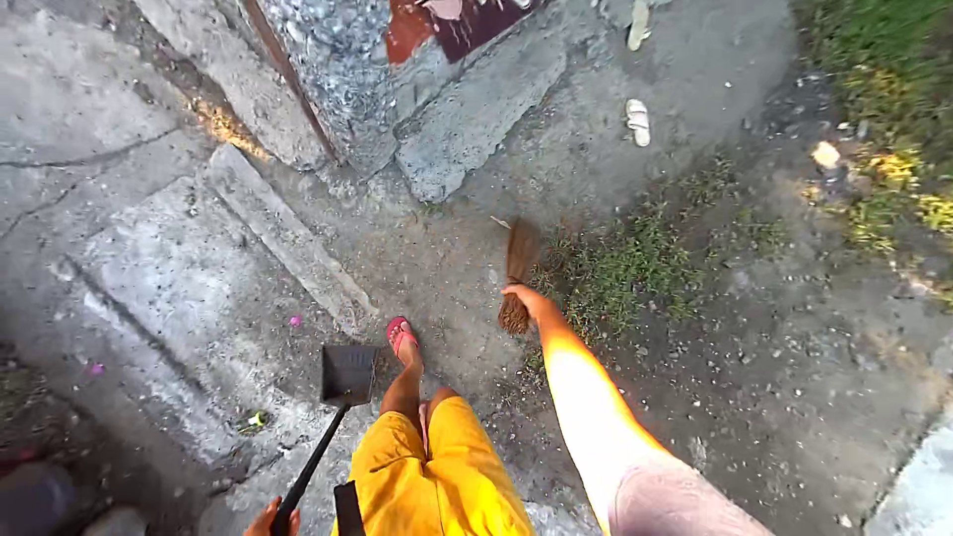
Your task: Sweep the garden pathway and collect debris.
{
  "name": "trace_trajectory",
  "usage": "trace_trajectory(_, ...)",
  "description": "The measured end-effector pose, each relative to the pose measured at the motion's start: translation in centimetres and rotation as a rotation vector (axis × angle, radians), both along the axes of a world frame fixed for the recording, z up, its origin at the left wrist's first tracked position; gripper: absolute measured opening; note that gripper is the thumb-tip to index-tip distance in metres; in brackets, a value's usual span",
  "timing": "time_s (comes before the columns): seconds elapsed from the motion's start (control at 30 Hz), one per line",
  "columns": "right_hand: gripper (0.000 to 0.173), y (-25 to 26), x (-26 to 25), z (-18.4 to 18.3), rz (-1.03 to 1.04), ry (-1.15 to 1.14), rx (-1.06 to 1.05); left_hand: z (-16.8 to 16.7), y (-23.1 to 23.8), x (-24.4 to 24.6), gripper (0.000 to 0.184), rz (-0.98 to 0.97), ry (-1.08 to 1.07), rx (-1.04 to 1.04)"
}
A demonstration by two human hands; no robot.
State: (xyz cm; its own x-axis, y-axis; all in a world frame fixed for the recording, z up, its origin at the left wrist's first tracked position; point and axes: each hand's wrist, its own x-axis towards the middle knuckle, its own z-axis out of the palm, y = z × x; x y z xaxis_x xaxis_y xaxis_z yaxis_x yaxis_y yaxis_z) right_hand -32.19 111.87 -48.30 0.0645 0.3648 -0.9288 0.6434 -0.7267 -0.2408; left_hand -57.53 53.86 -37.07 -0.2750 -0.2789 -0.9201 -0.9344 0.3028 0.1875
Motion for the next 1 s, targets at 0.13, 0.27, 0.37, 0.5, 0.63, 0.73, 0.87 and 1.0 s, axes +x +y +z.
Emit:
trace_trajectory(0.13, 0.042, -5.1, -4.1, 2.2, 0.258, 0.107, -0.304, -0.2, 4.4, -2.0, 0.029, 0.01, 0.05, -0.03)
trace_trajectory(0.27, 0.044, -7.2, -2.1, 9.5, 0.145, 0.251, -0.391, 0.6, 7.7, -2.6, 0.028, 0.051, 0.061, -0.006)
trace_trajectory(0.37, 0.041, -7.3, -2.9, 12.1, 0.064, 0.307, -0.361, 1.6, 9.6, -1.9, 0.03, 0.134, 0.065, 0.01)
trace_trajectory(0.5, 0.029, -7.7, -12.6, 9.8, -0.001, 0.263, -0.276, 2.4, 10.6, 0.3, 0.031, 0.221, 0.13, -0.056)
trace_trajectory(0.63, 0.016, -4.4, -19.5, 6.4, 0.238, 0.353, -0.53, 3.9, 10.9, 4.1, 0.036, 0.347, 0.194, -0.178)
trace_trajectory(0.73, 0.014, -1.0, -18.4, 8.9, 0.392, 0.355, -0.579, 4.9, 11.0, 7.6, 0.033, 0.462, 0.179, -0.21)
trace_trajectory(0.87, 0.013, 0.3, -16.1, 11.1, 0.376, 0.353, -0.479, 5.5, 11.3, 12.5, 0.032, 0.676, 0.122, -0.23)
trace_trajectory(1.0, 0.017, -5.3, -22.4, 10.4, 0.325, 0.301, -0.359, 5.0, 12.4, 17.3, 0.035, 0.914, 0.123, -0.197)
